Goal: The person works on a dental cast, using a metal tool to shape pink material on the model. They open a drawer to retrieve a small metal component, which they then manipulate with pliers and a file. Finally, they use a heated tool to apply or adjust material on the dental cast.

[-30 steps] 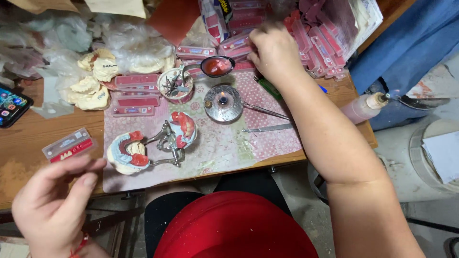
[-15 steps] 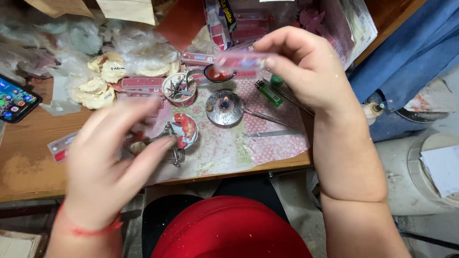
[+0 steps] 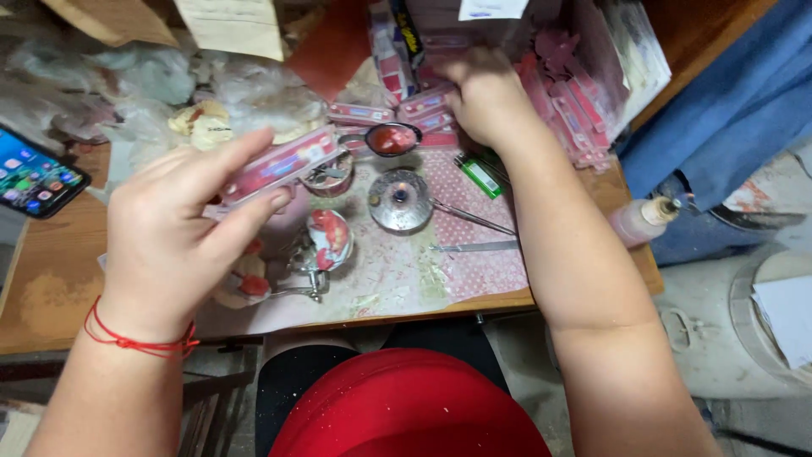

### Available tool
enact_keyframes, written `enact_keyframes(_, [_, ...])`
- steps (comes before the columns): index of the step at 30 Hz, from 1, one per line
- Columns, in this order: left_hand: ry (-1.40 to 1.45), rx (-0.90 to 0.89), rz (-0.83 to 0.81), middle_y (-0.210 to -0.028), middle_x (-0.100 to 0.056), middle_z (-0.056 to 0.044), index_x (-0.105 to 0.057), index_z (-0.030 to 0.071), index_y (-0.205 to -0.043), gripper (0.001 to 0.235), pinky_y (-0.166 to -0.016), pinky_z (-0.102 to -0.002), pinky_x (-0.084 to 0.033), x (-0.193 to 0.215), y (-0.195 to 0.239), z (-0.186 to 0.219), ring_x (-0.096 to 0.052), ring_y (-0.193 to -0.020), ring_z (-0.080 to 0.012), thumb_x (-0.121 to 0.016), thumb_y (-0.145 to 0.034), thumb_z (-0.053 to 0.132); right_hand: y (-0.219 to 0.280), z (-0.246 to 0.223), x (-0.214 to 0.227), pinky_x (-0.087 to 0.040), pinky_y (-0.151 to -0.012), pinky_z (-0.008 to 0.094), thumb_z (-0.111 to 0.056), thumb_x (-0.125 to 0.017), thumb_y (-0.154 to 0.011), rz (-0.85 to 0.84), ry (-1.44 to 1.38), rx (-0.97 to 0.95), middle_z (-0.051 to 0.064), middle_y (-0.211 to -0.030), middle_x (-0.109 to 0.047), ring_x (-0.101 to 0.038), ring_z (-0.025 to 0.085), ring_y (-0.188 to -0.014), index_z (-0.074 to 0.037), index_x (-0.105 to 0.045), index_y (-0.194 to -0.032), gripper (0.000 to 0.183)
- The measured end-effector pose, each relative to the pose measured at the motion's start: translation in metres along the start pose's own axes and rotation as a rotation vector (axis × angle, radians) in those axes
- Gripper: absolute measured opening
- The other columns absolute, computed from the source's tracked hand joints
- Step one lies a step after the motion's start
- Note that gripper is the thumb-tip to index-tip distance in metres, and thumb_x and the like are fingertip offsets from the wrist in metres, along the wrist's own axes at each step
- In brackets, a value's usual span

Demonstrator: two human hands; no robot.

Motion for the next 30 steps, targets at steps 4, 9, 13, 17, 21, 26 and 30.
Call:
enact_keyframes(4, [0.058,0.172,0.045,-0.116,-0.076,-0.018,-0.073,-0.005,-0.136,0.041,-0.089,-0.036,-0.049,0.014,0.034,-0.025,-0.067,-0.095,-0.0269,-0.081,-0.100,0.012,0.005,-0.003,-0.016,-0.051,-0.084,0.054,-0.021,-0.078,-0.086,-0.022,0.089,0.031,0.017,-0.109,-0.062,-0.052,0.043,-0.103,-0.023,-0.078,-0.128,0.043])
enact_keyframes(9, [0.130,0.371,0.127,-0.128,-0.074,-0.022,-0.071,-0.006,-0.137,0.042,-0.095,-0.033,-0.049,0.023,0.072,-0.054,-0.068,-0.106,-0.0239,-0.081,-0.098,0.006,0.008,-0.005,-0.016,-0.054,-0.082,0.054,-0.018,-0.084,-0.082,0.070,0.143,0.120,0.016,-0.109,-0.063,-0.057,0.040,-0.103,-0.013,-0.076,-0.117,0.036])
enact_keyframes(13, [0.134,0.406,0.153,-0.127,-0.074,-0.021,-0.071,-0.005,-0.136,0.041,-0.095,-0.033,-0.049,0.025,0.083,-0.061,-0.068,-0.107,-0.0236,-0.081,-0.097,0.005,0.005,-0.018,-0.004,-0.056,-0.077,0.054,-0.018,-0.082,-0.084,0.036,0.160,0.120,0.016,-0.104,-0.061,-0.057,0.040,-0.102,-0.009,-0.074,-0.110,0.028])
enact_keyframes(17, [0.165,0.403,0.166,-0.126,-0.073,-0.020,-0.071,-0.005,-0.134,0.039,-0.096,-0.033,-0.050,0.026,0.087,-0.059,-0.068,-0.107,-0.0234,-0.080,-0.098,0.005,0.005,-0.037,0.020,-0.060,-0.086,0.049,-0.014,-0.078,-0.092,-0.129,0.112,0.018,0.015,-0.107,-0.064,-0.058,0.035,-0.103,-0.003,-0.072,-0.106,0.019])
enact_keyframes(21, [0.242,0.417,0.183,-0.127,-0.073,-0.019,-0.069,-0.005,-0.134,0.038,-0.099,-0.032,-0.050,0.028,0.090,-0.056,-0.067,-0.109,-0.0216,-0.078,-0.098,0.005,0.008,-0.012,0.046,-0.057,-0.066,0.056,-0.012,-0.068,-0.086,-0.130,0.088,-0.232,0.021,-0.093,-0.072,-0.069,0.046,-0.081,-0.007,-0.069,-0.103,0.018])
enact_keyframes(26, [0.362,0.438,0.200,-0.129,-0.071,-0.018,-0.067,-0.005,-0.133,0.037,-0.101,-0.030,-0.050,0.030,0.085,-0.045,-0.066,-0.113,-0.0208,-0.072,-0.097,0.001,0.051,-0.034,0.114,-0.048,-0.075,0.047,-0.018,-0.075,-0.088,0.096,0.103,-0.065,0.013,-0.097,-0.069,-0.064,0.036,-0.089,-0.008,-0.069,-0.106,0.021])
enact_keyframes(30, [0.484,0.294,0.205,-0.124,-0.072,-0.016,-0.066,0.001,-0.134,0.041,-0.091,-0.029,-0.052,0.025,0.070,-0.022,-0.068,-0.105,-0.0206,-0.076,-0.095,0.008,0.084,-0.123,0.156,-0.051,-0.083,0.039,-0.002,-0.080,-0.092,0.187,-0.229,0.144,0.019,-0.118,-0.070,-0.063,0.029,-0.099,0.004,-0.069,-0.123,0.034])
Point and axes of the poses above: each hand's wrist, its own y-axis away from the middle knuckle, its own x-axis out of the back of the hand, z = x × y, the point moved 8 cm from there along -y, towards the middle knuckle
